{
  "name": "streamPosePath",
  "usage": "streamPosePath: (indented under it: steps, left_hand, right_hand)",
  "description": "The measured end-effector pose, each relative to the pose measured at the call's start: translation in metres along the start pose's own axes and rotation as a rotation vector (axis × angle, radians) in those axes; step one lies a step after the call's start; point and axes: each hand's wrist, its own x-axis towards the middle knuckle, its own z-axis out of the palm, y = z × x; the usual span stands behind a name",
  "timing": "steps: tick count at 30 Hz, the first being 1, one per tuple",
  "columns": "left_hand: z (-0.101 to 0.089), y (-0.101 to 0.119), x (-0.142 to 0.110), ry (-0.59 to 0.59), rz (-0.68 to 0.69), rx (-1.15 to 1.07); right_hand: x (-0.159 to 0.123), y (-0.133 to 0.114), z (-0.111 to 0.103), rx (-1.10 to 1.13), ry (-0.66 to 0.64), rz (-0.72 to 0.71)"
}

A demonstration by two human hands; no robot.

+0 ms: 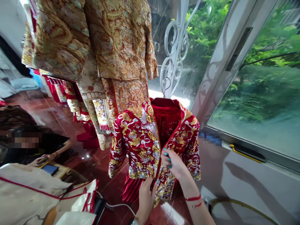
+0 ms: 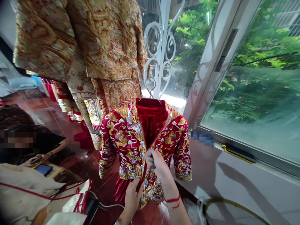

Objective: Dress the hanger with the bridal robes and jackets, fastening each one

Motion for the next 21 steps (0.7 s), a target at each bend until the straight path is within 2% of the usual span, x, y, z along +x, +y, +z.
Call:
streamPosePath:
  steps: [3,6,8,11,13,16,18,21]
  left_hand:
    - [-0.001,0.014,0.002,-0.002,0.059,0.091]
    - [0.002,0.045,0.018,0.024,0.276,0.322]
    - [0.008,0.070,0.036,0.055,0.383,0.463]
    - [0.017,0.093,0.062,0.066,0.401,0.633]
    - [0.022,0.092,0.071,0.055,0.403,0.656]
    - [0.026,0.075,0.075,0.059,0.454,0.551]
    - [0.030,0.065,0.075,0.084,0.511,0.473]
    - [0.037,0.060,0.078,0.136,0.579,0.438]
  right_hand:
    - [0.002,-0.009,0.018,0.023,0.096,-0.098]
    - [-0.001,0.011,0.033,0.004,0.236,-0.092]
    - [0.000,0.024,0.036,0.006,0.258,-0.112]
    - [0.004,0.031,0.029,0.010,0.229,-0.136]
    - [0.006,0.027,0.020,0.013,0.155,-0.118]
    - [0.008,0.011,0.008,0.051,0.004,-0.067]
    - [0.011,-0.011,0.007,0.078,-0.046,-0.056]
    - [0.024,-0.059,0.018,0.094,-0.040,-0.082]
